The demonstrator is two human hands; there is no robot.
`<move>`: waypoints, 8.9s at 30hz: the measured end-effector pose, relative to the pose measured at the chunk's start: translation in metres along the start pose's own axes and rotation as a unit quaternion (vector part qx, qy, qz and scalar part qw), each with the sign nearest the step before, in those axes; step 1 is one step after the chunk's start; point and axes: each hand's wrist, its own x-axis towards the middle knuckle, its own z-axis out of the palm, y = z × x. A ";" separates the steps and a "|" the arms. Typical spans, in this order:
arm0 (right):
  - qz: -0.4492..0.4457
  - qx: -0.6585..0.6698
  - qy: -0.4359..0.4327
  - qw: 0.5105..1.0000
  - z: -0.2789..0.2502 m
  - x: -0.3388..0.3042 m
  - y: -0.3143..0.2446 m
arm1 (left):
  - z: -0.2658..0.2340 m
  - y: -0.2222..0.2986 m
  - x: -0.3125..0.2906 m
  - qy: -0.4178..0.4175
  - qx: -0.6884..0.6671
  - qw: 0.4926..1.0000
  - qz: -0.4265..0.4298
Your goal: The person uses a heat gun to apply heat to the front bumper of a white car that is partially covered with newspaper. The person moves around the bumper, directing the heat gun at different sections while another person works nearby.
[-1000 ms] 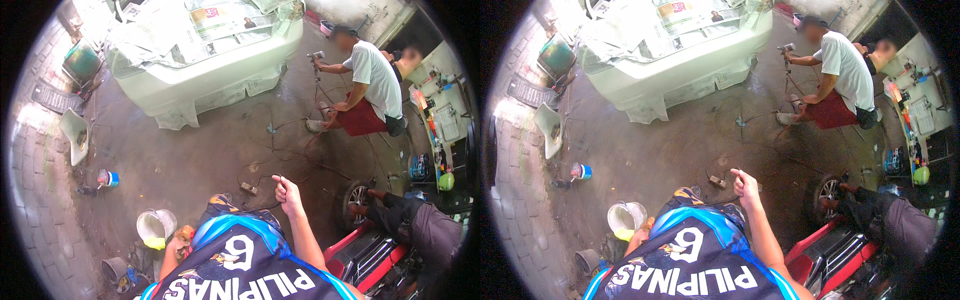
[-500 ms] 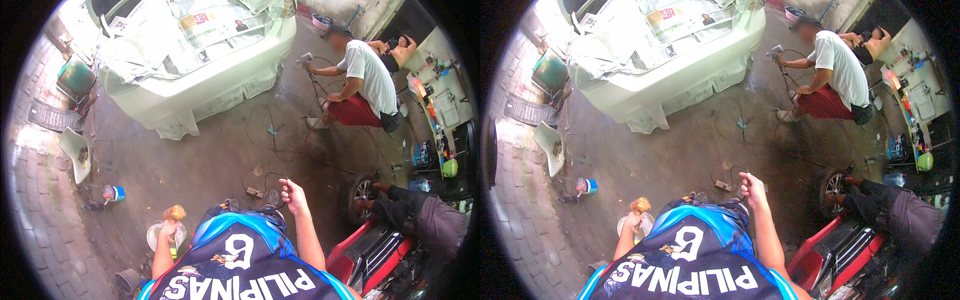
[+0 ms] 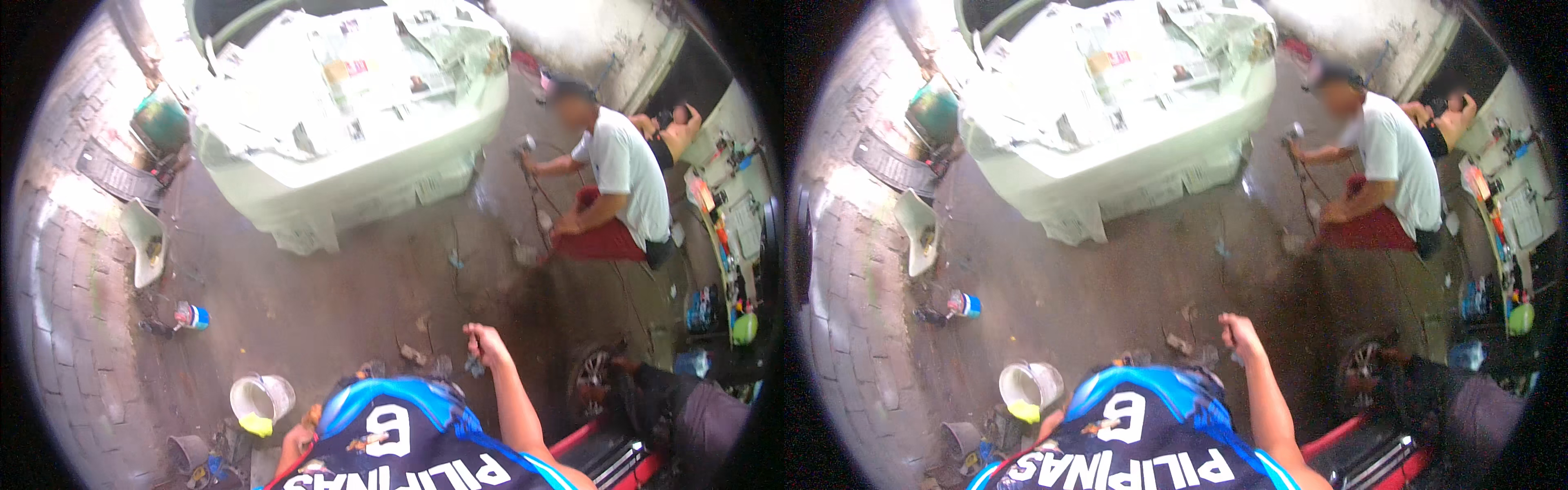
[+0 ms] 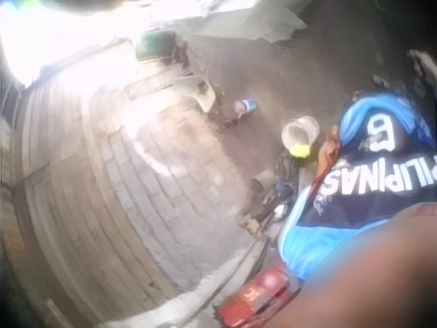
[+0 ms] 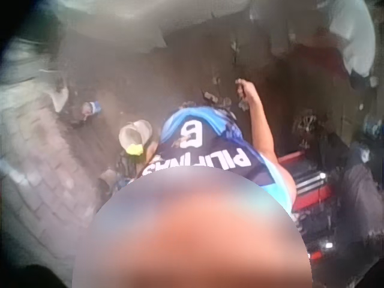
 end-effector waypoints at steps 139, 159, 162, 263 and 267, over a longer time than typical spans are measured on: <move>-0.244 0.057 0.040 0.967 -0.626 1.164 -1.817 | 0.419 2.383 0.681 0.046 -0.215 0.939 0.264; 0.300 0.483 0.532 0.627 -0.666 1.616 -1.408 | 0.200 2.713 0.912 -0.384 -0.209 0.890 0.126; 0.302 0.562 0.486 0.597 -0.683 1.717 -1.358 | 0.222 2.738 0.950 -0.313 -0.199 0.918 0.144; 0.226 0.141 0.028 0.963 0.464 2.424 -2.533 | -0.934 3.395 1.450 0.169 -0.234 0.870 0.399; 0.266 0.210 0.129 0.932 0.531 2.535 -2.500 | -1.000 3.403 1.502 0.161 -0.079 0.923 0.340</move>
